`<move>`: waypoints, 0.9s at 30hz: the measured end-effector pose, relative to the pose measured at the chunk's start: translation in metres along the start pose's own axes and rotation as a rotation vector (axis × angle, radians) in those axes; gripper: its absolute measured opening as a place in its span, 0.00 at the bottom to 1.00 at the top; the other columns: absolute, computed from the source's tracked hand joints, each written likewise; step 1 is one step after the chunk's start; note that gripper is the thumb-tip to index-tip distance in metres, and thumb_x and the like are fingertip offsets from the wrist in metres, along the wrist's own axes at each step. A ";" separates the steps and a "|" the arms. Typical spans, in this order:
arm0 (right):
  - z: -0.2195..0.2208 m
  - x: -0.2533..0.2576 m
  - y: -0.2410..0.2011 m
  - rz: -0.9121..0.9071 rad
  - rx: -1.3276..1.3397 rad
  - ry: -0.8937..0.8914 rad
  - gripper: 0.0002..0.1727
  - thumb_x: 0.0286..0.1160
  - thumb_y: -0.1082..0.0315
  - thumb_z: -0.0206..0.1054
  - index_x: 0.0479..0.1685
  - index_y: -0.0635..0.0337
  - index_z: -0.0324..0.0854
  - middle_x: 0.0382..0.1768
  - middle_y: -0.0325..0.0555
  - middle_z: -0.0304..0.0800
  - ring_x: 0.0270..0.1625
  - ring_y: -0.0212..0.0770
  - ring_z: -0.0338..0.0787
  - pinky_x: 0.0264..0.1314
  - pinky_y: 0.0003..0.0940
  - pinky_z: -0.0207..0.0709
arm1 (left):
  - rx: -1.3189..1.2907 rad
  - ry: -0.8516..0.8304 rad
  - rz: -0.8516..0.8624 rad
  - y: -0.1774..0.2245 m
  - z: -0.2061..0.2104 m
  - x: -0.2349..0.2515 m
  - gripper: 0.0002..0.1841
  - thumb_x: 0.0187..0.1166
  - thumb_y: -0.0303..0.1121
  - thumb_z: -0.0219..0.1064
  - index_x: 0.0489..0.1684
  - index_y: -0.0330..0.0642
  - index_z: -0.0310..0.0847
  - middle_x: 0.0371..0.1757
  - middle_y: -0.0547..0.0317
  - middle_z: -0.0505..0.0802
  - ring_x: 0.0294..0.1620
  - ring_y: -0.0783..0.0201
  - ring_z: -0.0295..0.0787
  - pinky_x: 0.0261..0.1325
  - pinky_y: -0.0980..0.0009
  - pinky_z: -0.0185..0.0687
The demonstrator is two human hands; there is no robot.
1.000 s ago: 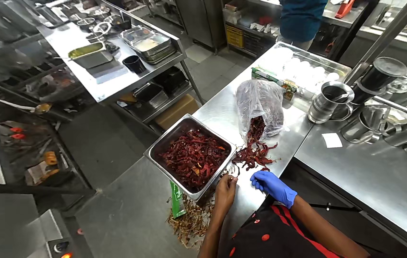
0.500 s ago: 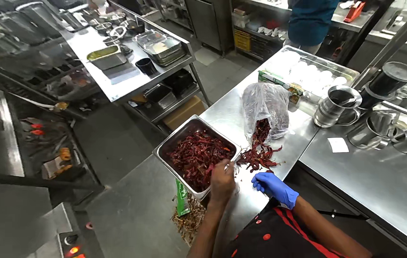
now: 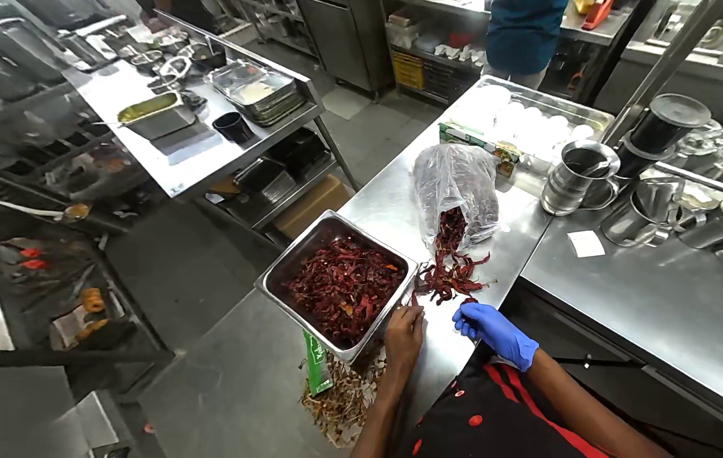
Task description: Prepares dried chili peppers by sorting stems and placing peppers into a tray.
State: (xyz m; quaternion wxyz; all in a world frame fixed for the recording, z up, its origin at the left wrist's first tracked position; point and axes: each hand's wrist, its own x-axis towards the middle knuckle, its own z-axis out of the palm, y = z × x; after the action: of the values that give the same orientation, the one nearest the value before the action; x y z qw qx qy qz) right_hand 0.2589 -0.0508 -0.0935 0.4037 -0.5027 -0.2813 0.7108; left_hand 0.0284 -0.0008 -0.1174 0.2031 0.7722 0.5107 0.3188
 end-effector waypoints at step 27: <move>0.060 -0.001 -0.038 -0.139 0.161 -0.335 0.11 0.85 0.66 0.60 0.50 0.61 0.85 0.34 0.42 0.85 0.34 0.32 0.83 0.44 0.27 0.79 | -0.872 -0.011 -0.230 0.076 -0.071 -0.021 0.14 0.82 0.28 0.67 0.60 0.36 0.91 0.55 0.44 0.95 0.52 0.53 0.93 0.61 0.60 0.88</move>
State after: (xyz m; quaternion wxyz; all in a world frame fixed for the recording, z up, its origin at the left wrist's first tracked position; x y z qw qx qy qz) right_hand 0.2140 -0.0320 -0.0425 0.4381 -0.3226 -0.3206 0.7754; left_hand 0.0229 -0.0508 -0.0240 0.5462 0.5546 0.4100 0.4754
